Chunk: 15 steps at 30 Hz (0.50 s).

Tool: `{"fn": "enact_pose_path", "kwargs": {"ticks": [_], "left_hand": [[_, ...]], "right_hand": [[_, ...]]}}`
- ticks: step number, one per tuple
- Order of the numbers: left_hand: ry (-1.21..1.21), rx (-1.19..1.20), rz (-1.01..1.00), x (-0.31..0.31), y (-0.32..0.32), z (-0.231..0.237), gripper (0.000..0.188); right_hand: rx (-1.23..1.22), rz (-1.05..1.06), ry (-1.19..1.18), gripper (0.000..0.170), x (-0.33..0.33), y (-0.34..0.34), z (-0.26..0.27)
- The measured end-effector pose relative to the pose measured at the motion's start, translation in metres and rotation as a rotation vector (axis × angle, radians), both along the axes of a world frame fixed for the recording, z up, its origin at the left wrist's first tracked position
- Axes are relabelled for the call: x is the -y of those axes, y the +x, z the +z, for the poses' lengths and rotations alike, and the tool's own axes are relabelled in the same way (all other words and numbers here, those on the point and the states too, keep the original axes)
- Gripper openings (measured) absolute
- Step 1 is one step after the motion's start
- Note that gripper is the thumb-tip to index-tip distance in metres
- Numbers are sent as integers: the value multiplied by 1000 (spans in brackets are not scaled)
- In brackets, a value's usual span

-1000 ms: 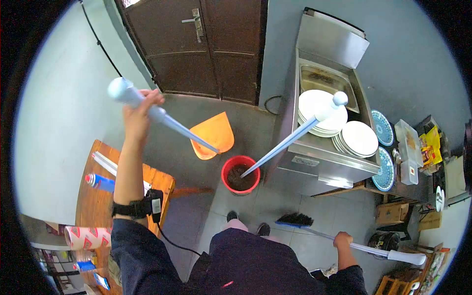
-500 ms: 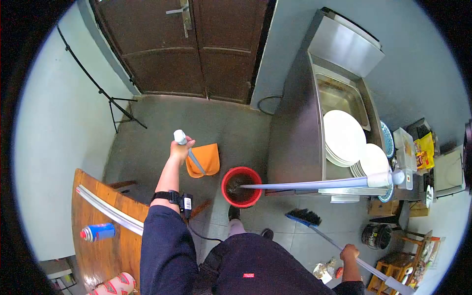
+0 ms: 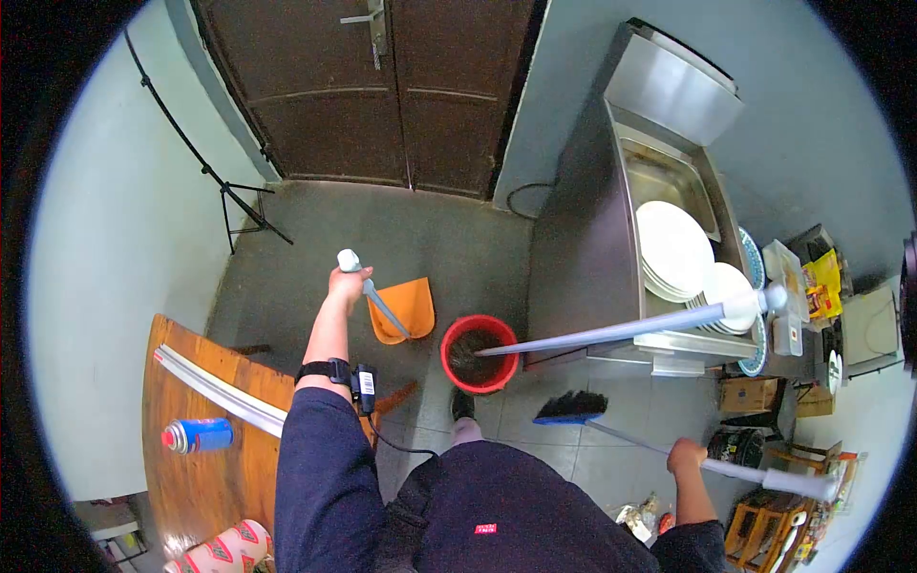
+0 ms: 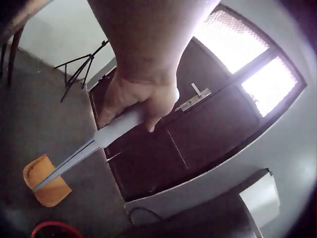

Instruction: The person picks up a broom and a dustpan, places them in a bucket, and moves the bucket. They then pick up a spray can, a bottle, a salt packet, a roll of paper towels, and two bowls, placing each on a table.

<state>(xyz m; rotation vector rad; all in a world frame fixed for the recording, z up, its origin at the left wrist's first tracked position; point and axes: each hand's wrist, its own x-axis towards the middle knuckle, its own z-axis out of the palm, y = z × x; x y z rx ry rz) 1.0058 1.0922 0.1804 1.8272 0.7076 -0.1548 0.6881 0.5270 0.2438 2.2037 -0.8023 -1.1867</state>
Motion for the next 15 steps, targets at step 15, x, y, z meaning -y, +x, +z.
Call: {"fn": "enact_pose_path", "kwargs": {"ticks": [15], "left_hand": [[-141, 389, -933, 161, -252, 152, 43]], "right_hand": [[314, 753, 147, 11, -84, -55, 208]]}}
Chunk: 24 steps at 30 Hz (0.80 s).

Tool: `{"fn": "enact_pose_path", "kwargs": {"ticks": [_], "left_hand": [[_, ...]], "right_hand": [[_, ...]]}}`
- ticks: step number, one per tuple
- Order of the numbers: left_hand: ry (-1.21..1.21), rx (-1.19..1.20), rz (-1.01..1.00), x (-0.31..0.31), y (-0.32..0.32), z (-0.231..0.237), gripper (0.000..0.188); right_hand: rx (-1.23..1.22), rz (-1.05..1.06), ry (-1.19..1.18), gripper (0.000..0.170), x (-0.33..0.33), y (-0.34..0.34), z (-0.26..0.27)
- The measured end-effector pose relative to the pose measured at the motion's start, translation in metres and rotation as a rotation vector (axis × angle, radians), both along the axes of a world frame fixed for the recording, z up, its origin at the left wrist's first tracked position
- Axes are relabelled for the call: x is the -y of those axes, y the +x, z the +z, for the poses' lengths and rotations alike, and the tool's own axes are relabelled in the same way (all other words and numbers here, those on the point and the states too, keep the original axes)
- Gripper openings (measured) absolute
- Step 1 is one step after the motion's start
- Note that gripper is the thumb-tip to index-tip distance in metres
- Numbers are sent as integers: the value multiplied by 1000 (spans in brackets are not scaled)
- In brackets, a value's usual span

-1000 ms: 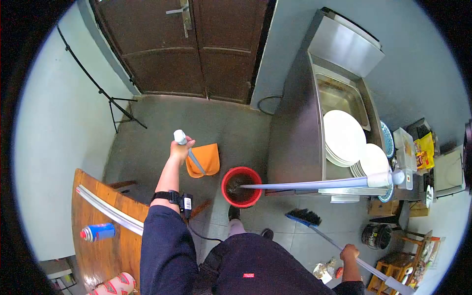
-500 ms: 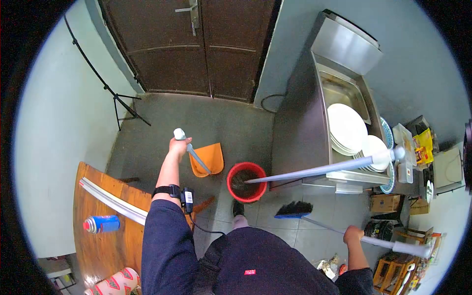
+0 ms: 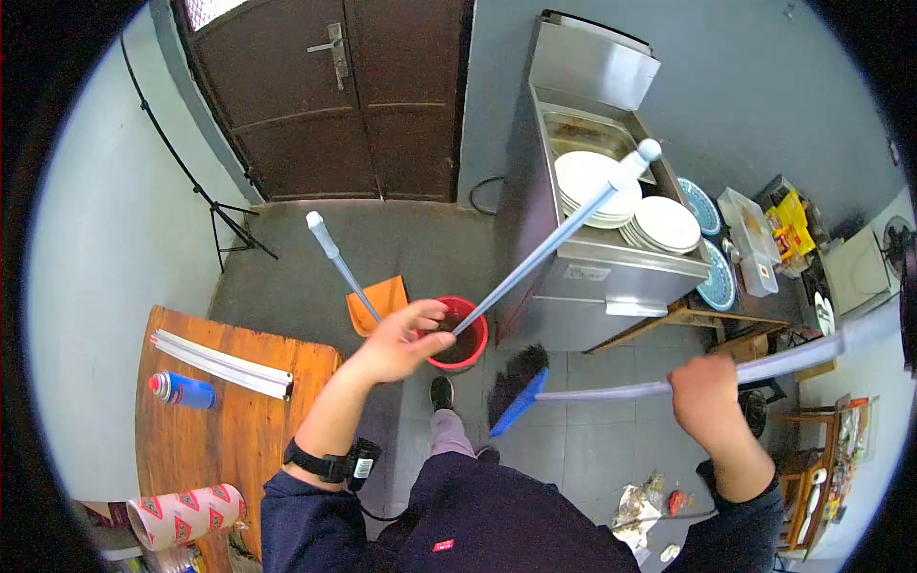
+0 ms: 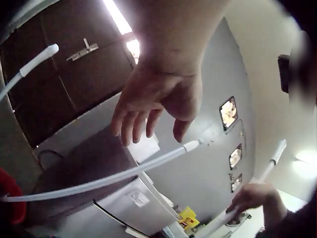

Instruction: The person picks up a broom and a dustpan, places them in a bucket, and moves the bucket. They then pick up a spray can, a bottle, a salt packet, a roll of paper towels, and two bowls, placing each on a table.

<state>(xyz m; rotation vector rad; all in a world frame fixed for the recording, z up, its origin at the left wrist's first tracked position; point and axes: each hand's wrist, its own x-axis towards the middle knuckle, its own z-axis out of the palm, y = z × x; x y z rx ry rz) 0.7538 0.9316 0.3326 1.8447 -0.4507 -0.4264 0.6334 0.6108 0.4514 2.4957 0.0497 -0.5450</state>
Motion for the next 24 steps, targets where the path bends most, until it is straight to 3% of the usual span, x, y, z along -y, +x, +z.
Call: {"fn": "enact_pose_path", "kwargs": {"ticks": [4, 7, 9, 12, 14, 18, 21, 22, 24], "left_hand": [[34, 136, -217, 31, -45, 22, 51], [67, 169, -290, 52, -66, 35, 60], [63, 477, -283, 66, -71, 30, 61], [16, 529, -184, 84, -67, 37, 50], [70, 585, -135, 87, -53, 54, 37], [77, 599, 22, 80, -19, 78, 31], [-59, 559, -13, 76, 32, 87, 29], [-51, 496, -16, 75, 51, 90, 26], [-117, 508, -53, 77, 93, 89, 24]], "right_hand": [[147, 295, 56, 9, -34, -16, 61], [214, 398, 35, 11, -51, -16, 94], [320, 476, 71, 10, -60, -11, 108], [420, 587, 106, 8, -77, 0, 127], [464, 635, 141, 8, -90, 11, 139], [564, 659, 66, 9, -108, 39, 159], [758, 692, -50, 13, -107, 73, 180], [718, 585, -62, 19, -110, 79, 194], [874, 737, -26, 20, -90, 105, 211]]}}
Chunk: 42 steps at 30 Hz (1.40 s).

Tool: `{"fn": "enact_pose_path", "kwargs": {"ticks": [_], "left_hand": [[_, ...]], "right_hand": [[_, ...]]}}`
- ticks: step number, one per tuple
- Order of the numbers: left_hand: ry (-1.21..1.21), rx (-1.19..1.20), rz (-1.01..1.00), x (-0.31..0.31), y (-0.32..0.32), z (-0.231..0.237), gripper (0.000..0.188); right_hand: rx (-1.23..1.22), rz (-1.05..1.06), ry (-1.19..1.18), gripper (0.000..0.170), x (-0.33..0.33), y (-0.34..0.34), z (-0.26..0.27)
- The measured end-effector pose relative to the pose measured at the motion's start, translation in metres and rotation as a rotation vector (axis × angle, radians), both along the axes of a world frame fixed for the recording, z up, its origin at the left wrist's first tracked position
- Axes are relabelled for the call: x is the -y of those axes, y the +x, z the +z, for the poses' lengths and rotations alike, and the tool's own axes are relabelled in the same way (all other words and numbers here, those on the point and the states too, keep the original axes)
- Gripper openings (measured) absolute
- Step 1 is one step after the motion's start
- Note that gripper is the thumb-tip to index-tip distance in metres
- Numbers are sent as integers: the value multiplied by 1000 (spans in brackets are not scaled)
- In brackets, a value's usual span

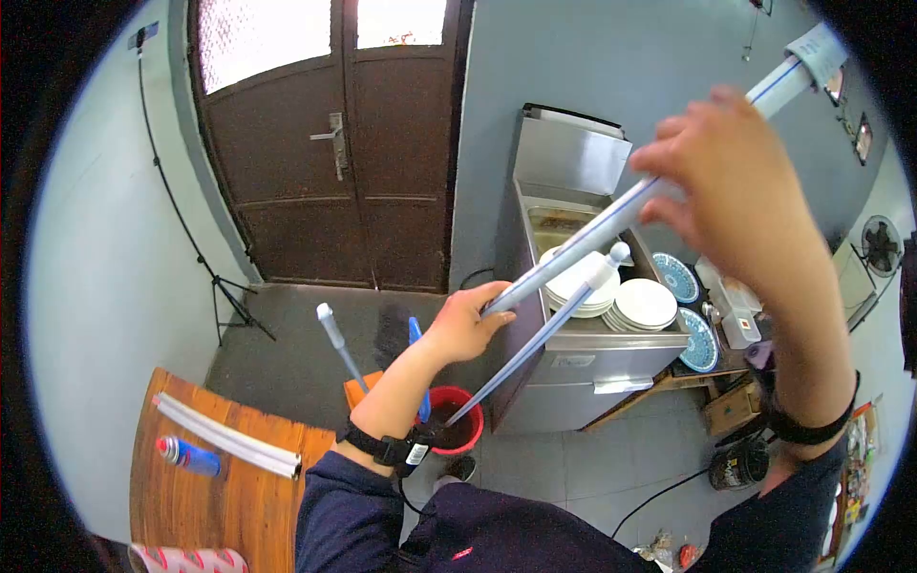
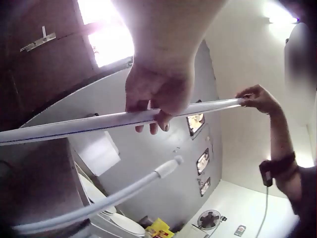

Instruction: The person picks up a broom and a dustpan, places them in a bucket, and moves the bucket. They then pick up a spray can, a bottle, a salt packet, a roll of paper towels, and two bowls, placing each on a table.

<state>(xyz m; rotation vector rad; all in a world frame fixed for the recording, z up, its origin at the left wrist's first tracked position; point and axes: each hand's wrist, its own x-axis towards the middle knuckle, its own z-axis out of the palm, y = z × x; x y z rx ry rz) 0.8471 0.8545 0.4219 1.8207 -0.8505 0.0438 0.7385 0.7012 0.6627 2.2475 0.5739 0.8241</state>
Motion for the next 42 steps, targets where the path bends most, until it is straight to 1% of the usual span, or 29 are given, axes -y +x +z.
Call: {"fn": "enact_pose_path", "kwargs": {"ticks": [1, 2, 3, 4, 5, 7, 8, 9, 11, 12, 14, 15, 17, 19, 20, 23, 25, 26, 27, 29, 32, 35, 36, 39, 40, 42], "left_hand": [[-25, -4, -27, 2, 19, -3, 23], [21, -84, -32, 3, 38, -4, 27], [9, -111, -51, 6, 59, -12, 23], [20, -87, -19, 10, 80, -22, 21], [30, -62, 12, 16, 97, -29, 20], [-30, 16, 75, 31, 109, -9, 18], [-54, 56, 106, 39, 116, -2, 18], [-18, 97, 143, 48, 126, -1, 19], [49, 184, 217, 62, 146, -1, 21], [82, 132, 243, 67, 160, -11, 25], [174, 61, 311, 66, 185, -32, 22], [221, 26, 345, 64, 197, -47, 21], [271, -83, 249, 57, 225, -93, 19], [345, -125, 146, 50, 239, -134, 17], [378, -146, 94, 49, 243, -151, 16], [557, -191, 87, 50, 243, -189, 18], [643, -152, 76, 56, 236, -212, 22], [713, -196, 56, 60, 234, -220, 29], [714, -167, 32, 63, 234, -236, 34], [847, -156, -18, 70, 234, -263, 38], [943, -181, -45, 73, 223, -269, 37], [997, -233, -76, 74, 216, -288, 34], [974, -250, -89, 75, 212, -286, 31], [859, -346, -100, 83, 198, -282, 29], [790, -347, -125, 87, 195, -285, 29], [647, -351, -162, 94, 189, -295, 29]], "right_hand": [[61, 83, 11, 21, 10, 13, 5], [53, 17, -10, 21, 14, 26, 11], [44, -51, -29, 21, 19, 39, 16], [37, -120, -48, 22, 23, 51, 19], [14, -145, -80, 21, 24, 66, 15], [-31, -194, -141, 21, 24, 102, -8], [-24, -152, -167, 12, 23, 119, -23], [-16, -111, -191, 9, 23, 137, -39], [13, 174, -66, 11, 23, 158, -67], [-31, 208, 0, 14, 20, 157, -69], [-113, 278, 129, 25, 13, 142, -68], [-110, 289, 169, 30, 16, 131, -64], [-124, 215, 250, 34, 32, 107, -56], [-113, 135, 375, 36, 52, 92, -56], [-101, 92, 452, 37, 61, 87, -57], [-48, -35, 710, 33, 89, 81, -80], [-98, -128, 767, 34, 101, 78, -100], [-122, -175, 796, 35, 106, 75, -112], [-133, -194, 849, 36, 112, 73, -127], [-192, -261, 912, 41, 117, 71, -150], [-333, -349, 1132, 53, 116, 78, -175], [-455, -331, 1282, 65, 114, 85, -189], [-494, -337, 1387, 67, 111, 87, -193], [-525, -270, 1495, 64, 107, 90, -210], [-508, -208, 1494, 56, 104, 93, -215], [-517, -163, 1577, 51, 99, 99, -222]]}}
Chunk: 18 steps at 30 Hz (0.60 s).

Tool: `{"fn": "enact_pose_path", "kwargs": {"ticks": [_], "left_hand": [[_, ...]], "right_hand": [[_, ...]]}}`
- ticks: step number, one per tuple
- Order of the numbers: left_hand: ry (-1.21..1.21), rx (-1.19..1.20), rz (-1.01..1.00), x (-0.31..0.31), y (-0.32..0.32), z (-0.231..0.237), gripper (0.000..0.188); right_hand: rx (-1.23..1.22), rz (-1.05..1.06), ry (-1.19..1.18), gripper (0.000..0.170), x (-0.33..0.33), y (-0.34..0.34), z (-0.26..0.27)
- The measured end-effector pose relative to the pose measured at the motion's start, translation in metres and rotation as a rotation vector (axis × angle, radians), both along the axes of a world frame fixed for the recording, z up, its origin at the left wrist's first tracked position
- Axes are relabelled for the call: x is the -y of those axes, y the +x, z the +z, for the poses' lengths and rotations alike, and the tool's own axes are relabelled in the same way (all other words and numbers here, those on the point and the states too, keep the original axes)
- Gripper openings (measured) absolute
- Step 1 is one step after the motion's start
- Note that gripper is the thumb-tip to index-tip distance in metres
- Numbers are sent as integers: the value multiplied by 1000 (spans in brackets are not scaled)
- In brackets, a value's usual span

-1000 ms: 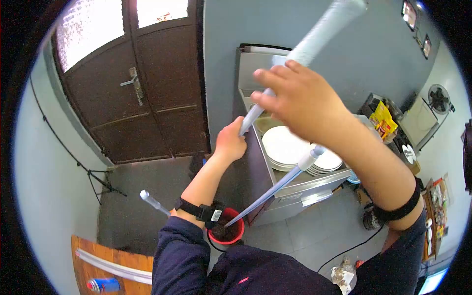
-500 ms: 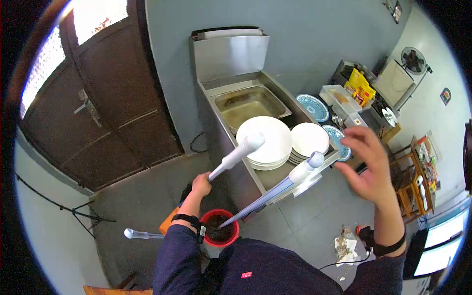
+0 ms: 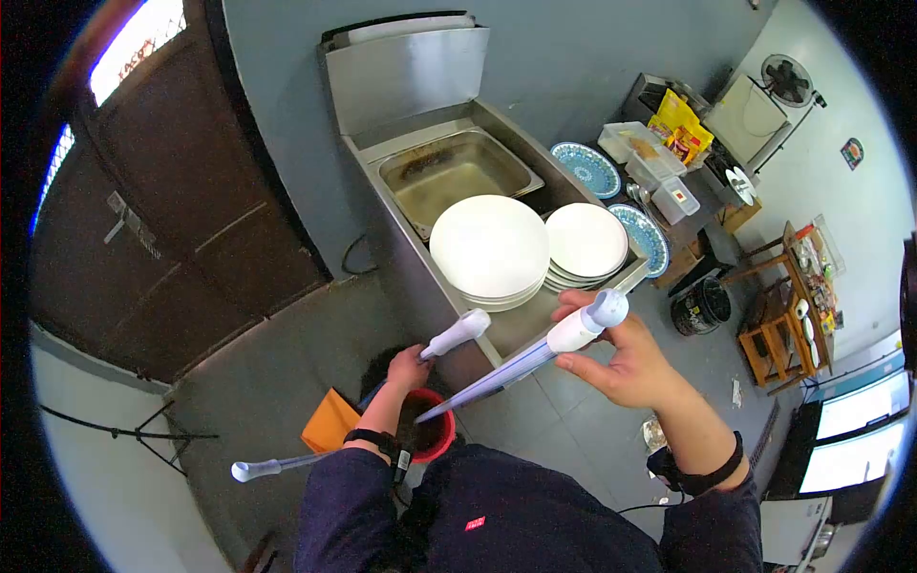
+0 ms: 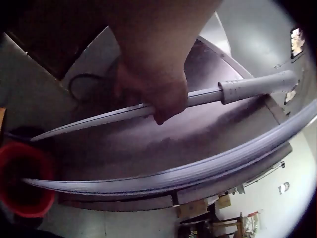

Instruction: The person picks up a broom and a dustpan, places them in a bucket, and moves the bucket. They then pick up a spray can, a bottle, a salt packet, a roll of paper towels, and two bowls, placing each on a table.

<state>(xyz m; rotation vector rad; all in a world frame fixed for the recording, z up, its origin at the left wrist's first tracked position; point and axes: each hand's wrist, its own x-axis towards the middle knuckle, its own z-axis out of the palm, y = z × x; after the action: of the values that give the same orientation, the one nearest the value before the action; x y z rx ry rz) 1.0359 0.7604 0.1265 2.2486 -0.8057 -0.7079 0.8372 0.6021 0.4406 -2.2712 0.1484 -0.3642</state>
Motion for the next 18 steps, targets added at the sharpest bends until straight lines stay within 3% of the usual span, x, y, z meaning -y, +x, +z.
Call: {"fn": "enact_pose_path", "kwargs": {"ticks": [3, 8, 11, 12, 13, 16, 18], "left_hand": [[-228, -100, -76, 7, -4, -19, 29], [-254, -382, -71, 0, -27, 44, 29], [-270, -236, -88, -15, -27, 32, 25], [-285, -65, -23, -20, -29, 36, 19], [-287, -42, 62, -27, -30, 44, 15], [-468, -152, 220, -55, -25, 32, 12], [-590, -249, 210, -73, -35, 31, 14]], "right_hand": [[28, 14, 56, 46, -7, 10, -4], [44, 65, 90, 36, -20, 25, -6], [-9, 196, 43, 30, -30, 29, -2], [-12, 210, 34, 29, -34, 29, 0], [-18, 227, 24, 28, -38, 30, 1], [28, 222, 49, 25, -49, 33, -4], [25, 218, 97, 23, -56, 40, -10]]}}
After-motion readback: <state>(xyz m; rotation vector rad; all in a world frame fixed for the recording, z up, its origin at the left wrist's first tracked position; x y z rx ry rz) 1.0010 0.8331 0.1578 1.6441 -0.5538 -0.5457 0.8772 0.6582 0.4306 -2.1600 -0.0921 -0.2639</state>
